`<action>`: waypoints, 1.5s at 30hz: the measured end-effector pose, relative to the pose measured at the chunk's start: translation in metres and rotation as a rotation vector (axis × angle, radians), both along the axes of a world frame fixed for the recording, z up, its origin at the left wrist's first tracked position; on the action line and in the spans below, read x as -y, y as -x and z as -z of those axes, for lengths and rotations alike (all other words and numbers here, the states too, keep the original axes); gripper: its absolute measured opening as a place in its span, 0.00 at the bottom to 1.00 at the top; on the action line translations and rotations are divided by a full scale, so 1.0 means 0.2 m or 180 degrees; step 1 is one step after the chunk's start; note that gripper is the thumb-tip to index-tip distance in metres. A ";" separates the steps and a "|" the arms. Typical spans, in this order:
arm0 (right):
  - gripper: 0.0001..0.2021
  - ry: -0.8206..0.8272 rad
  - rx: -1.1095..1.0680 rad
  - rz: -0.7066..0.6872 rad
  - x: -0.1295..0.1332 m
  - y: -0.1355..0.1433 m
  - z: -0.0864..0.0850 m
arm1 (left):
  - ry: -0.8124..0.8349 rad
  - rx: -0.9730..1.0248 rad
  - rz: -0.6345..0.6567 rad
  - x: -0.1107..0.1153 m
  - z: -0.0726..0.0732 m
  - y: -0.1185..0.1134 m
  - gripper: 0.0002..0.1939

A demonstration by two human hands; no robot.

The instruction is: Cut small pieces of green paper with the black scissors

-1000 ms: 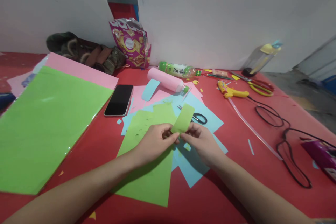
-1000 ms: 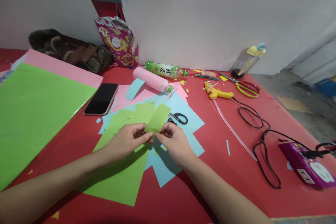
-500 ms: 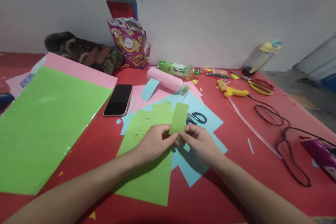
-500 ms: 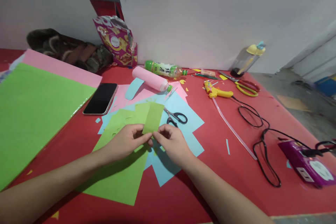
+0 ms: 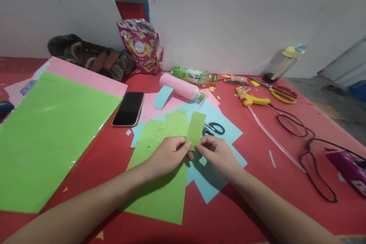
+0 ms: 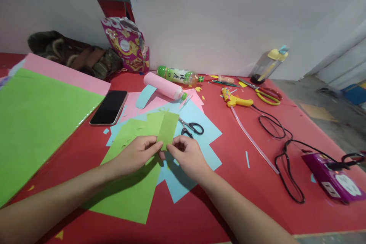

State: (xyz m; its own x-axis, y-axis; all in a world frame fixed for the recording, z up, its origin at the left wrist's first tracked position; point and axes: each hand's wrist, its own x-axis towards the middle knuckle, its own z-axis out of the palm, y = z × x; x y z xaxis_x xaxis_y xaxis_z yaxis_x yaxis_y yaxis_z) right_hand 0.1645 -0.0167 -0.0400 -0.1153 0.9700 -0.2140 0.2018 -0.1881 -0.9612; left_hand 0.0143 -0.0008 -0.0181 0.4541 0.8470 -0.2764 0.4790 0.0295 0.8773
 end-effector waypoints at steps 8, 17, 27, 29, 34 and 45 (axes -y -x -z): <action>0.07 0.0025 0.0001 -0.0001 0.00 -0.01 0.01 | 0.0005 0.0013 0.0034 0.00 0.00 0.00 0.15; 0.08 0.0127 -0.0427 0.0040 0.00 0.00 0.02 | 0.0132 0.0264 0.0027 0.01 0.03 0.00 0.11; 0.09 0.0298 -0.0528 -0.0034 -0.01 -0.02 0.03 | -0.0094 -0.0027 0.0208 -0.02 0.03 0.02 0.10; 0.09 0.0281 -0.0526 -0.0015 0.00 -0.01 0.02 | -0.0114 -0.0005 0.0220 -0.02 0.03 0.02 0.10; 0.06 0.0212 -0.0521 -0.0019 0.00 -0.01 0.02 | -0.0193 0.0218 0.0357 -0.02 0.02 0.03 0.10; 0.03 0.0079 -0.0226 -0.0198 0.01 0.00 0.02 | -0.0414 -0.0189 0.0720 -0.05 0.00 0.07 0.07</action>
